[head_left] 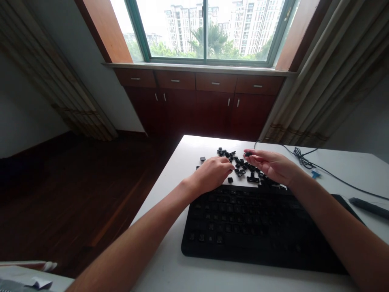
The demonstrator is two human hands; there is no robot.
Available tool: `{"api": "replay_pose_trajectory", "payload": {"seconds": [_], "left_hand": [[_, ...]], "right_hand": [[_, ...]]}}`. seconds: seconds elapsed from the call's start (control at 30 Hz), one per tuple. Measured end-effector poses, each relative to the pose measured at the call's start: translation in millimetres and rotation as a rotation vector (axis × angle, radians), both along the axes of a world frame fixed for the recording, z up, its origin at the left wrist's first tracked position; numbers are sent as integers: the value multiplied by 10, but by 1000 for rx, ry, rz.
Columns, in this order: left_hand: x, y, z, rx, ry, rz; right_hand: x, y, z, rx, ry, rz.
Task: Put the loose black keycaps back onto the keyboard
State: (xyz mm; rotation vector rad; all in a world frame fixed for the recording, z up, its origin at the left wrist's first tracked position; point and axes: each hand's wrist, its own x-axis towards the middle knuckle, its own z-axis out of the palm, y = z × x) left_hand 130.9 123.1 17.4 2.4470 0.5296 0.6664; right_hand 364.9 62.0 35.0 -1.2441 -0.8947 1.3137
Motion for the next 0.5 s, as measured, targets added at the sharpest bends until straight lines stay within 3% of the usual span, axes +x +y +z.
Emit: {"api": "replay_pose_trajectory", "payload": {"seconds": [0.3,0.43,0.5], "left_hand": [[-38,-121,89,-760,-391,1],[-32,-156,147,-1218,-608,0],[-31,-171,168,-1330,-650,7]], "right_hand": [[-44,-128,96,18,-4,73],[-77,-166,120,46,-38,132],[-92,-183,138,58,-57,169]]}}
